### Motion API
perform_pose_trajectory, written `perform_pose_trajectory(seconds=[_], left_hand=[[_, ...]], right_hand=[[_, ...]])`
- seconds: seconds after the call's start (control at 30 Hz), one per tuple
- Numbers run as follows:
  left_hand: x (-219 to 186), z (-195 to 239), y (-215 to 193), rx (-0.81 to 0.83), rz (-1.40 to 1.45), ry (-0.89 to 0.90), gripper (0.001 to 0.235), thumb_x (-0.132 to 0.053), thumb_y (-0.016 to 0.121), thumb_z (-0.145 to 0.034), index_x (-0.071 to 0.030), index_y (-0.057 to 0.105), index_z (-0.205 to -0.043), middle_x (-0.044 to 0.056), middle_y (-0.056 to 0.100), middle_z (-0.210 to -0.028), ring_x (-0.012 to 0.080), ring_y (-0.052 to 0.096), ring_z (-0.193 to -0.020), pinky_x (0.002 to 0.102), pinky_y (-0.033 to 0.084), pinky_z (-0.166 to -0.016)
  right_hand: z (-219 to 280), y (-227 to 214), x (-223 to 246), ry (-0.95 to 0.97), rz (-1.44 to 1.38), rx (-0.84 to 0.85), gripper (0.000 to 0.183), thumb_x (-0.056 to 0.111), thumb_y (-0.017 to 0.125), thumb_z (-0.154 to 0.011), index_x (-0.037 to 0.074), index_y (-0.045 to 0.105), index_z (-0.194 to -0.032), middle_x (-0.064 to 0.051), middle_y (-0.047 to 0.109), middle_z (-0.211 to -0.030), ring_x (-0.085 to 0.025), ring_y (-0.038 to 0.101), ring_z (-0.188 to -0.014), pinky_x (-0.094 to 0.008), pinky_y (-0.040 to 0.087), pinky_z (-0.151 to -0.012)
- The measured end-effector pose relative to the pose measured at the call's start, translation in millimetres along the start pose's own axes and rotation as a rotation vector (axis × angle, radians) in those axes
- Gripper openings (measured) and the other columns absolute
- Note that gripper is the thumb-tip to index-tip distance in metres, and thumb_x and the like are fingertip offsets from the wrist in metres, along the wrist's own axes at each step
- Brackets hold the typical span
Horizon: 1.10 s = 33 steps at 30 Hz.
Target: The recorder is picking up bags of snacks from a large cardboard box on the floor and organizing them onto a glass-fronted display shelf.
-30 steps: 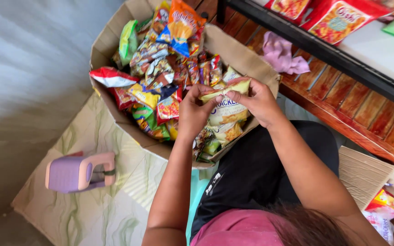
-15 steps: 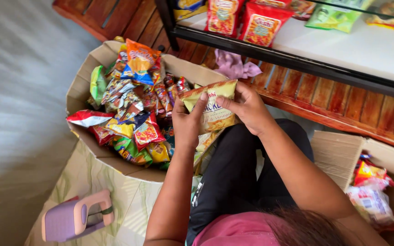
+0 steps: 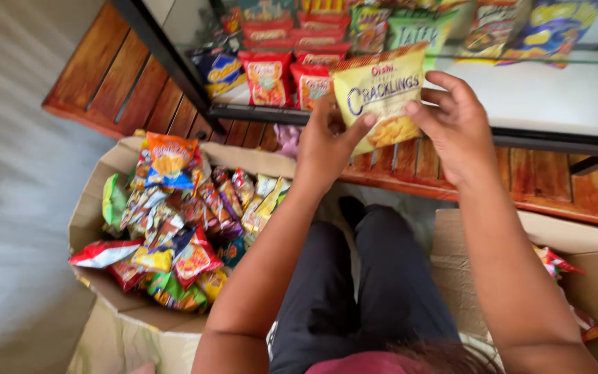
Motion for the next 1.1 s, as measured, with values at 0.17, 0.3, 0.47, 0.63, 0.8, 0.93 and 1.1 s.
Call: perform_pose_trajectory(seconds=[0.17,0.3,0.47,0.63,0.8,0.93,1.1], left_hand=[[-9.3,-77.7,67.4,-0.069,-0.317,0.218,0.059,-0.027,0.089,-0.083,-0.003,0.061,-0.129,0.015,0.071,-0.115,0.0215,0.071,-0.094,0.031,0.061,-0.079],[-1.3,-139.5,118.8,-0.017,-0.384,-0.116,0.078,-0.032,0.088,-0.075,-0.006,0.055,-0.14,0.016,0.078,-0.096,0.0242,0.075,-0.086,0.036,0.058,-0.078],[67.1,-197.5,151.3,-0.01,-0.296,0.147,0.086,-0.01,0.082,-0.073,0.001,0.04,-0.147,0.016,0.075,-0.113,0.0248,0.073,-0.099,0.036,0.057,-0.085],[82.9,-220.9,160.2,0.037,-0.311,0.268,0.074,0.003,0.078,-0.079,-0.002,0.048,-0.147,0.017,0.073,-0.127,0.0261,0.07,-0.12,0.035,0.058,-0.096],[102.1,-216.4,158.7,0.002,-0.456,0.073,0.083,0.0,0.077,-0.075,-0.011,0.042,-0.149,0.018,0.07,-0.127,0.0322,0.07,-0.114,0.038,0.056,-0.093],[111.2,-224.0,160.4,-0.007,-0.471,0.131,0.084,-0.003,0.078,-0.076,-0.012,0.039,-0.15,0.02,0.07,-0.123,0.0359,0.071,-0.11,0.04,0.057,-0.09],[116.5,-225.7,165.9,0.005,-0.492,0.183,0.085,-0.001,0.075,-0.077,-0.015,0.038,-0.152,0.025,0.073,-0.108,0.0451,0.07,-0.103,0.046,0.057,-0.087]], right_hand=[[-47.0,-66.0,20.6,-0.099,0.188,-0.039,0.055,-0.002,0.08,-0.095,-0.001,0.053,-0.144,-0.014,0.071,-0.126,-0.018,0.069,-0.115,-0.03,0.06,-0.097],[-106.3,-107.8,21.5,-0.229,0.271,-0.126,0.055,-0.004,0.079,-0.098,-0.002,0.051,-0.145,-0.016,0.072,-0.127,-0.019,0.071,-0.116,-0.03,0.06,-0.098],[-155.9,-141.9,-17.5,-0.32,0.197,-0.216,0.055,-0.008,0.077,-0.096,-0.001,0.048,-0.142,-0.015,0.069,-0.126,-0.02,0.07,-0.116,-0.032,0.061,-0.097],[-175.7,-145.2,-29.7,-0.261,0.268,-0.24,0.052,-0.006,0.076,-0.095,0.0,0.05,-0.14,-0.012,0.072,-0.129,-0.02,0.071,-0.118,-0.033,0.059,-0.101],[-183.1,-144.2,-43.2,-0.289,0.392,-0.2,0.06,-0.007,0.074,-0.095,0.0,0.043,-0.146,-0.013,0.062,-0.14,-0.022,0.065,-0.128,-0.034,0.056,-0.103],[-186.7,-145.7,-49.0,-0.3,0.363,-0.189,0.059,-0.007,0.074,-0.097,-0.001,0.043,-0.147,-0.014,0.064,-0.14,-0.023,0.065,-0.131,-0.034,0.055,-0.108],[-188.0,-148.3,-52.6,-0.206,0.348,-0.219,0.053,-0.003,0.073,-0.099,0.0,0.047,-0.145,-0.012,0.068,-0.137,-0.02,0.068,-0.128,-0.032,0.057,-0.105]])
Point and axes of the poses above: each hand's wrist, its own z-axis away from the middle knuckle, its own y-axis out of the palm, x = y × z, the point moved 5 cm from there along -z, towards the middle knuckle
